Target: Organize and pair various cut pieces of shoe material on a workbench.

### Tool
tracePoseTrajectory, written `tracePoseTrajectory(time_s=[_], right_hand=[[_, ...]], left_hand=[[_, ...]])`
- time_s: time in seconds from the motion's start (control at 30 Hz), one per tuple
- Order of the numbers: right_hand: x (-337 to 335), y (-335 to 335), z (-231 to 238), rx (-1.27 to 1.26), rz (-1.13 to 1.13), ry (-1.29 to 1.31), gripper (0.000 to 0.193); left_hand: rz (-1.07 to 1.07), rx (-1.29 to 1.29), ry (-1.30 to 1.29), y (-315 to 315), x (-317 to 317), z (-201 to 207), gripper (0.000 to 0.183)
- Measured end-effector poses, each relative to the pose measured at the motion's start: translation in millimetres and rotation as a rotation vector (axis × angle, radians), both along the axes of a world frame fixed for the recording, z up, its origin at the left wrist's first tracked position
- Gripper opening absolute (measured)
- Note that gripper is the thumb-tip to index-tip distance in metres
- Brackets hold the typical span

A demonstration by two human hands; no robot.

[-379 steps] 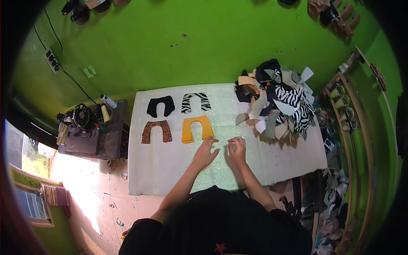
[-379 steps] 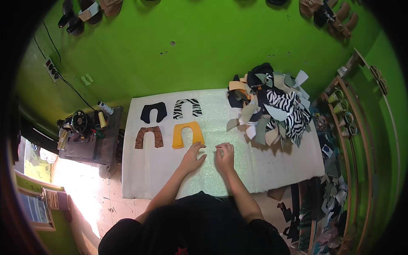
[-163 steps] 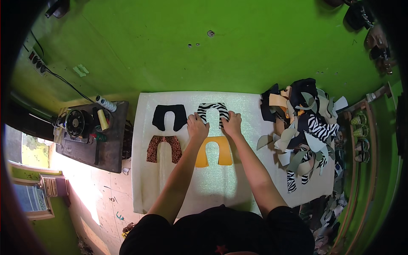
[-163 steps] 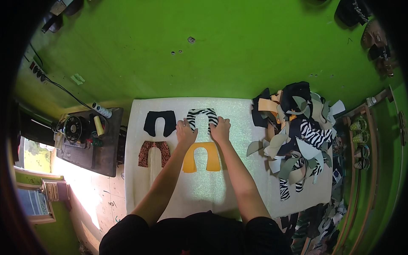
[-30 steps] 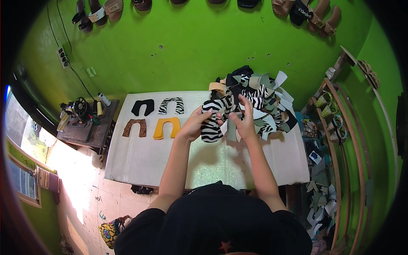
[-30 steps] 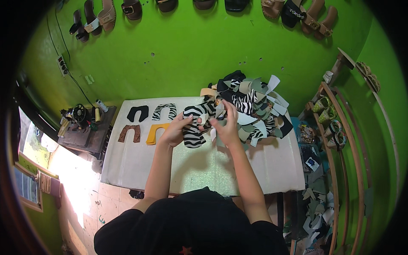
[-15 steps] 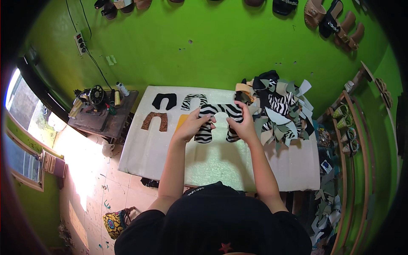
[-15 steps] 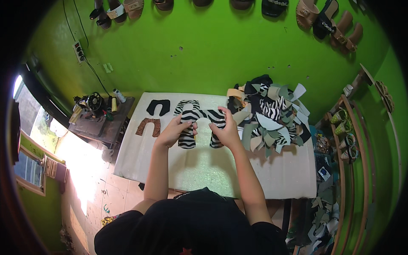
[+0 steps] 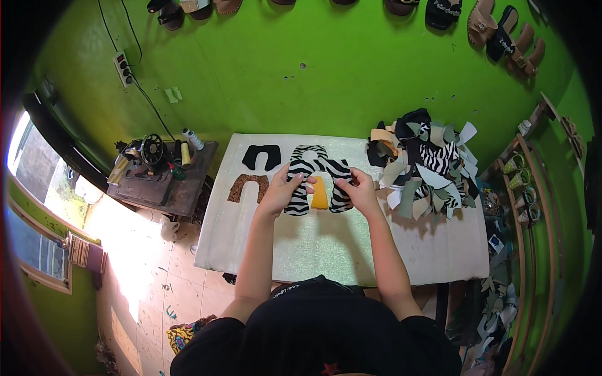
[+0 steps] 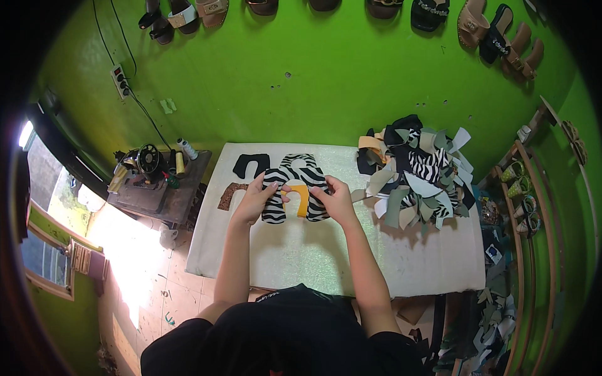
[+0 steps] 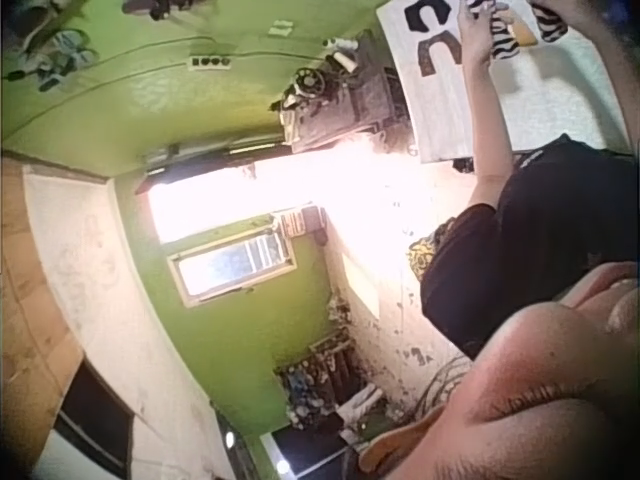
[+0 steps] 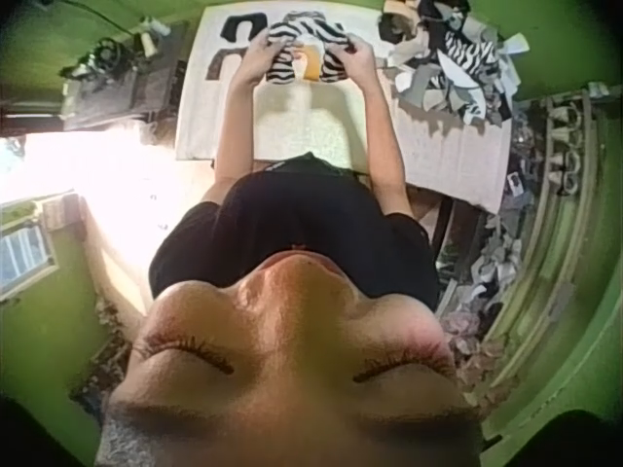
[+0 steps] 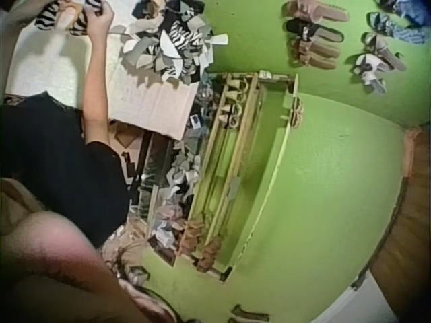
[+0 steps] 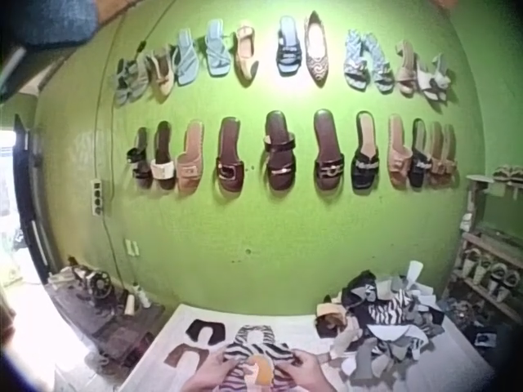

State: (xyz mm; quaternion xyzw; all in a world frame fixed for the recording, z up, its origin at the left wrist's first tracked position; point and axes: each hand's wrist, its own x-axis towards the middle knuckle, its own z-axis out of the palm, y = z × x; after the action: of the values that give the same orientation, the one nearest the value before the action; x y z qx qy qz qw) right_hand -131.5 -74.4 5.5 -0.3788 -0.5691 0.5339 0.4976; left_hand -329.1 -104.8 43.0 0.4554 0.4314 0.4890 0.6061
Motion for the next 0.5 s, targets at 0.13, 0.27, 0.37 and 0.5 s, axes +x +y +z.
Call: tracePoseTrajectory(time_s=[0.13,0.27,0.37,0.5], right_hand=[[-14,8,-24,-0.039,-0.016,0.017,0.022],[-34,14,-44,-0.095,-0.113,-0.135,0.019],[-40,19,-63,-0.197,-0.012,-0.353,0.017],[-44,44,-90,-0.229,-0.055,-0.399,0.014]], left_hand=[[0.085,0.011,0.100,10,-10,-22,0.027],[0.132,0.023,0.112,25,-23,-56,0.024],[0.153,0.030,0.152,40,-38,-82,0.020],[0.084,-0.126,0.123,64,-47,-96,0.022]])
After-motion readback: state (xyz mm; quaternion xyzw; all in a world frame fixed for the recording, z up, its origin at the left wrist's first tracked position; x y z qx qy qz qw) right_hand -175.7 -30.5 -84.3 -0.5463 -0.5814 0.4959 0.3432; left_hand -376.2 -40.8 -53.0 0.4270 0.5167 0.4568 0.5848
